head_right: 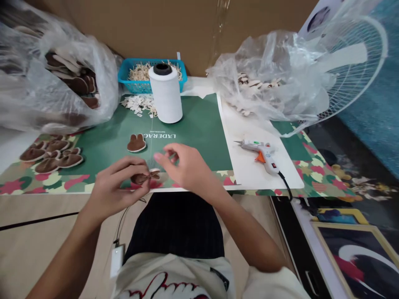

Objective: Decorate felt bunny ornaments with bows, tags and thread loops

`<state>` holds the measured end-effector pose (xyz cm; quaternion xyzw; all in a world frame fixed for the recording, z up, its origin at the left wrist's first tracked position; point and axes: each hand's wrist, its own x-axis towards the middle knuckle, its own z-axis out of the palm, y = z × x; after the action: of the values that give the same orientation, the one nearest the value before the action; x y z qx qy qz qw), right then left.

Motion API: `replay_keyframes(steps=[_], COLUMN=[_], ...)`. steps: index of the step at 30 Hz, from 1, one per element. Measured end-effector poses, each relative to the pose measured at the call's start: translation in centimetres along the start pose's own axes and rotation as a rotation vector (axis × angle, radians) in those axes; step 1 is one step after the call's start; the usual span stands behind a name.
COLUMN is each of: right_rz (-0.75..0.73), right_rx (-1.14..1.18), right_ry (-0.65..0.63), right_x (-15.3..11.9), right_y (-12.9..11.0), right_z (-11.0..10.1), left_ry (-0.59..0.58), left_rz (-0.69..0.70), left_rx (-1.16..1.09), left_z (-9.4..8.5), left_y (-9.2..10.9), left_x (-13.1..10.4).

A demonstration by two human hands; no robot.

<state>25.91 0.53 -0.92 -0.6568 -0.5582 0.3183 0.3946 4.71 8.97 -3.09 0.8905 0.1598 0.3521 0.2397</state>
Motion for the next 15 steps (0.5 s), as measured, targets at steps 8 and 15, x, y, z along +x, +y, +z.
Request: replay_keyframes(steps=[8, 15], right_rz=[0.057, 0.087], right_rx=[0.471, 0.357], right_ry=[-0.294, -0.119], right_x=[6.8, 6.8], right_y=[1.3, 2.2], right_z=[3.3, 5.1], left_ry=[0.302, 0.723], left_rz=[0.124, -0.024], left_rx=[0.216, 0.401], left_z=[2.5, 2.2], left_y=[0.8, -1.9], left_x=[-2.0, -1.0])
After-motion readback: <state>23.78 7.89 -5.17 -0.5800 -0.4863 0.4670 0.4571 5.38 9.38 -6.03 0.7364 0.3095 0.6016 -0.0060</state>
